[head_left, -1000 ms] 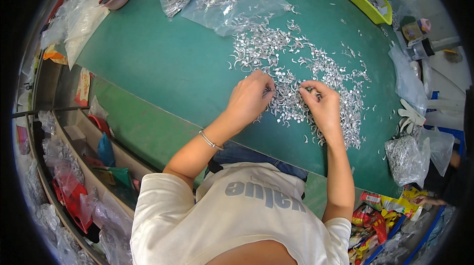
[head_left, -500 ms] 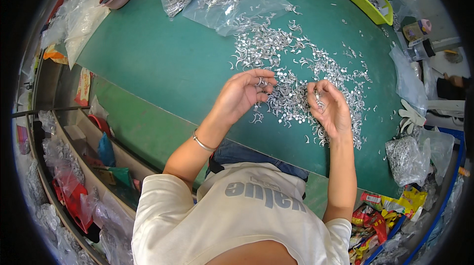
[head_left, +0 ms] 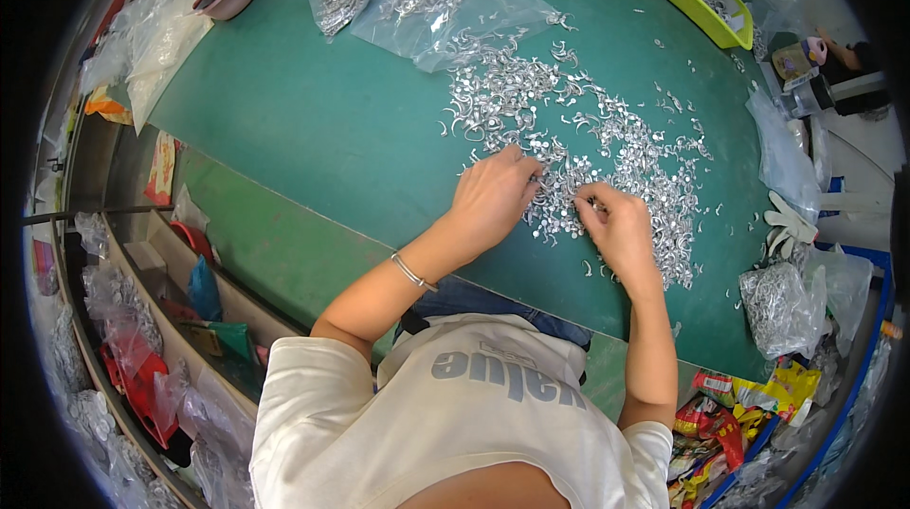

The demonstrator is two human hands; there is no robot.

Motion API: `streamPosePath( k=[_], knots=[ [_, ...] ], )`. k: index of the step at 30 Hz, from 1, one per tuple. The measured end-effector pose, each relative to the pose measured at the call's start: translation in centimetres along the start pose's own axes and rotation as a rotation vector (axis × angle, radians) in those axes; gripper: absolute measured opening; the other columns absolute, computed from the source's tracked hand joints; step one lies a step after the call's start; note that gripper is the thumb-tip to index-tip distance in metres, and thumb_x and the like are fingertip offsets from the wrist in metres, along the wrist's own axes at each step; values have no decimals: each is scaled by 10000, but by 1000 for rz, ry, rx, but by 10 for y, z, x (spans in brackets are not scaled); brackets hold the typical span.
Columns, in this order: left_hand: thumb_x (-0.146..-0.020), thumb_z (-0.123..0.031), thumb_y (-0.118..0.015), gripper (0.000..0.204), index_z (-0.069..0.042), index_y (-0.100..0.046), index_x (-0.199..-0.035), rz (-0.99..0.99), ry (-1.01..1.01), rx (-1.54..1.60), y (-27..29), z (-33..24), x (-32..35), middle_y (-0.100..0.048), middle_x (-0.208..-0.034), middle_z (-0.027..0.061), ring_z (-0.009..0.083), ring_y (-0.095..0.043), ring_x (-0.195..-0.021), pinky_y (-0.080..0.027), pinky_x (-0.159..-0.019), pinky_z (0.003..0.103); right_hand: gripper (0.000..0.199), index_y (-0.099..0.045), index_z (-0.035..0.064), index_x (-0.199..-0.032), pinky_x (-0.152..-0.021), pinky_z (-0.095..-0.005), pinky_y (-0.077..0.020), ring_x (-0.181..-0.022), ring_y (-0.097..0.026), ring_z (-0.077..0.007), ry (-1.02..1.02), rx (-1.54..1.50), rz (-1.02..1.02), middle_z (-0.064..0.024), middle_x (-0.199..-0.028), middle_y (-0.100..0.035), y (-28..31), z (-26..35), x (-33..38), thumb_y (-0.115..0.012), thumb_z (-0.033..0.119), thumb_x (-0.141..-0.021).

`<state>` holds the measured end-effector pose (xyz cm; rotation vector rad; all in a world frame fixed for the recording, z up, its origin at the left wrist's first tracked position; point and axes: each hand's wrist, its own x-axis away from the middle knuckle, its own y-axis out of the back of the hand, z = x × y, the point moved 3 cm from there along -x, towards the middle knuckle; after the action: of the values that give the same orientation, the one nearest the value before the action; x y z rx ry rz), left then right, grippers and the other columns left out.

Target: The person sorts small metal clips on a green workbench by picking up individual pieces from a large pile and grouping them together.

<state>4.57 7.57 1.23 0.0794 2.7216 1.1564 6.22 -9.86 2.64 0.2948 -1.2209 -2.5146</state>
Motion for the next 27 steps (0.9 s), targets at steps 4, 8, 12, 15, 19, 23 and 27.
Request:
streamPosePath(
  k=[4,8,12,15,19,23,27],
  knots=[
    [-772,-87,-634,103,-38,-607,-859,-111,6,137,0,9,0,-561,-760,87,242,-540,-610,-428,-561,343,75,-592,21,-825,-414,-238,-334,-429,-407,-109,-324,-785,200,-15,-558,-486,8,-12,2,-621,80,-789],
    [-826,-88,-602,71,-26,-595,-860,46,198,541,6,10,-2,-512,-681,-9,82,-455,-554,-383,-515,237,151,-523,-4,-923,-366,-171,-282,-443,-347,-76,-284,-1617,315,-39,-662,-465,5,-17,3,-539,118,-837],
    [-858,-113,-581,90,-31,-581,-894,214,348,963,7,16,0,-476,-690,-55,28,-412,-579,-352,-519,182,219,-501,-8,-987,-382,-206,-348,-576,-432,-126,-229,-1832,282,-115,-824,-490,2,-11,-4,-455,171,-870],
    [-863,-113,-571,92,-43,-563,-922,286,446,1167,9,22,3,-493,-740,-47,35,-427,-613,-351,-535,173,253,-499,-22,-1035,-424,-227,-388,-640,-455,-151,-365,-1800,165,-115,-856,-506,0,-16,-5,-410,159,-881],
    [-860,-99,-549,98,-46,-546,-941,315,458,1532,6,23,5,-515,-801,-14,55,-462,-696,-350,-553,179,318,-478,-53,-1120,-521,-250,-441,-700,-490,-181,-480,-1640,89,-127,-922,-528,0,-22,-6,-380,145,-891],
    [-865,-96,-487,120,-29,-524,-958,251,364,1752,11,14,3,-505,-839,39,99,-433,-709,-359,-552,206,340,-473,-74,-1136,-613,-288,-467,-776,-520,-204,-658,-1676,-5,-144,-937,-533,1,-4,-7,-383,153,-899],
    [-869,-117,-450,181,-6,-535,-984,137,423,1848,14,10,0,-494,-815,50,110,-424,-696,-353,-554,207,288,-532,-67,-1028,-598,-276,-455,-719,-522,-179,-659,-1713,-2,-115,-834,-539,-4,-8,-4,-437,176,-905]
  ],
)
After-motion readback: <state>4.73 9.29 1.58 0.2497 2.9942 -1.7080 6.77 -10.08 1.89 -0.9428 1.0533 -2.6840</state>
